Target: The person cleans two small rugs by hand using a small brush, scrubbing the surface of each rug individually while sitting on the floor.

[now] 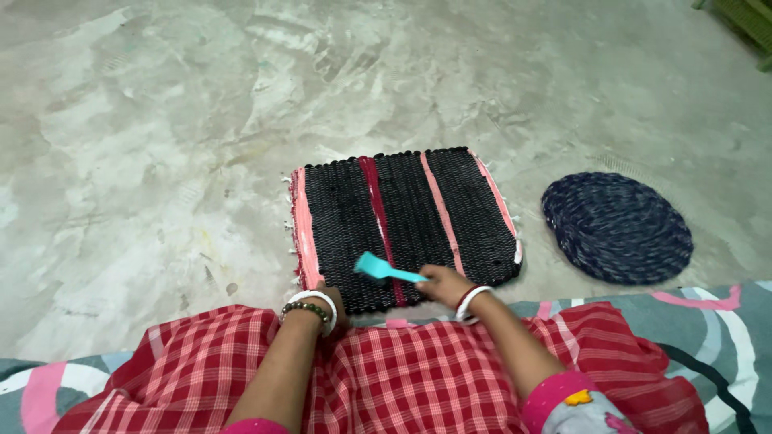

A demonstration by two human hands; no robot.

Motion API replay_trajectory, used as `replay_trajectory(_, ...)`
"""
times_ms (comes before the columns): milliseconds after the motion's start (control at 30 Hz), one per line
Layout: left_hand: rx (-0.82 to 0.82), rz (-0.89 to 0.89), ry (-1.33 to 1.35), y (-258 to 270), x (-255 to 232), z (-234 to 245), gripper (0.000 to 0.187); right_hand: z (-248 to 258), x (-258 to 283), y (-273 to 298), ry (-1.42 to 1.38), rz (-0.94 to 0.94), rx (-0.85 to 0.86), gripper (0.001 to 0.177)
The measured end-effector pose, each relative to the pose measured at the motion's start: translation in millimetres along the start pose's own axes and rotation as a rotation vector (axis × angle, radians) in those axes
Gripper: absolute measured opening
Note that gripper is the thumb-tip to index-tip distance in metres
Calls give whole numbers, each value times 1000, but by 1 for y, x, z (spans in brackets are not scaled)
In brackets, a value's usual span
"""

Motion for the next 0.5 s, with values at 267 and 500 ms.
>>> replay_trajectory(267,-29,2,16,12,-4,7,61,114,-58,49,28,-221,-52,21)
replay_trajectory(500,-20,8,3,7,0,6,52,204,-131,105,215,-524,-222,28)
Point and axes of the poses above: each hand's wrist, its own y-axis away from the middle knuckle, its own z-axis out of the back of the hand, x = y × z, the point moved 2 cm from there along -y, towards the middle knuckle, and after that the axes turned 11 degrees about z, right-handed, at the moved point
